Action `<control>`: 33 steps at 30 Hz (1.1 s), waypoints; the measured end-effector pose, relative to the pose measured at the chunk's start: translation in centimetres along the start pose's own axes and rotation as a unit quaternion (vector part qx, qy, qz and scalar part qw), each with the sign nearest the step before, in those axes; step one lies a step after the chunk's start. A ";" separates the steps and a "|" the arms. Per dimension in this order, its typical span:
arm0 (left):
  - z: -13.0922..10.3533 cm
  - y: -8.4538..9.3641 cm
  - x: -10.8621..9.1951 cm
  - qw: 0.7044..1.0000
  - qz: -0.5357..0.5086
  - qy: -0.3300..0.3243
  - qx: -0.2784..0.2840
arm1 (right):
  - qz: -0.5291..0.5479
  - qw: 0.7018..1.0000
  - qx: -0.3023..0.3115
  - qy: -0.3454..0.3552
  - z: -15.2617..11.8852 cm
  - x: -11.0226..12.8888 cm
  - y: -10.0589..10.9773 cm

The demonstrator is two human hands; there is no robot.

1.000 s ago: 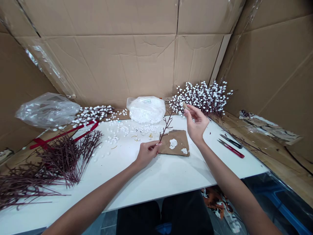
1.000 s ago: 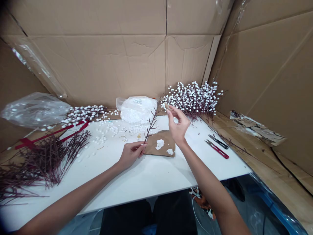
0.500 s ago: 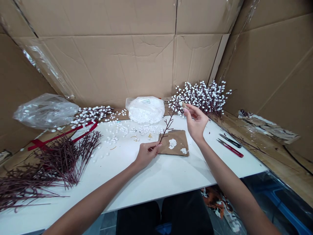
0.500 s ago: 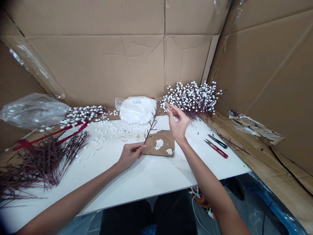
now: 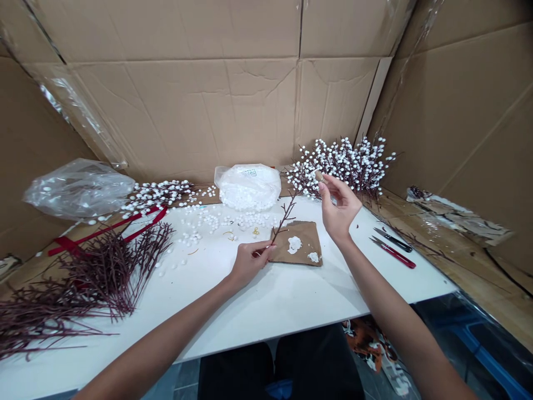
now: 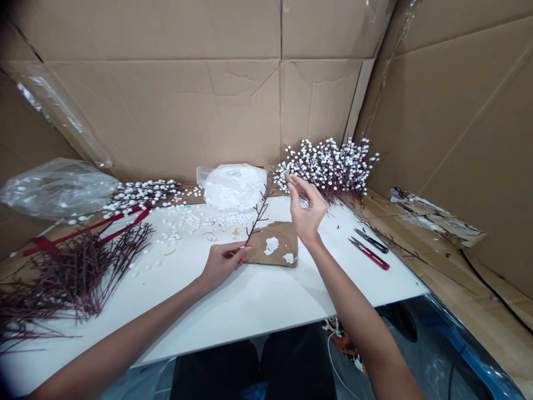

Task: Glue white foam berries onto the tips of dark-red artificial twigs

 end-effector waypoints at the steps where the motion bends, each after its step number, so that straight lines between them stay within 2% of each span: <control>1: 0.0 0.0 -0.1 1.000 0.000 0.001 -0.002 | -0.012 1.000 0.003 0.011 0.0 0.2 0.0; 7: 0.0 0.0 -0.4 1.000 0.006 -0.007 -0.003 | -0.047 0.996 0.021 0.067 -0.1 1.0 0.1; 17: -0.1 0.0 -0.6 1.000 0.014 -0.011 -0.006 | -0.081 0.993 0.029 0.081 -0.1 1.4 0.0; 24: 0.0 0.0 -0.1 1.000 0.003 -0.016 0.003 | -0.061 0.995 0.061 0.040 0.0 0.6 -0.3; 30: 0.1 0.0 0.0 1.000 0.003 -0.009 0.005 | 0.019 1.000 -0.011 0.005 -0.1 0.2 0.3; 33: 0.0 0.0 0.0 1.000 -0.005 -0.010 0.012 | 0.050 0.998 -0.019 -0.020 0.0 0.1 0.4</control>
Point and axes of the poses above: each hand's wrist, its own z-axis towards the middle knuckle, its own y-axis out of the back of the hand, x = y × z, the point moved 4 cm from there along z, towards the middle knuckle, and after that the axes turned 13 degrees about x, right-handed, at the moved point
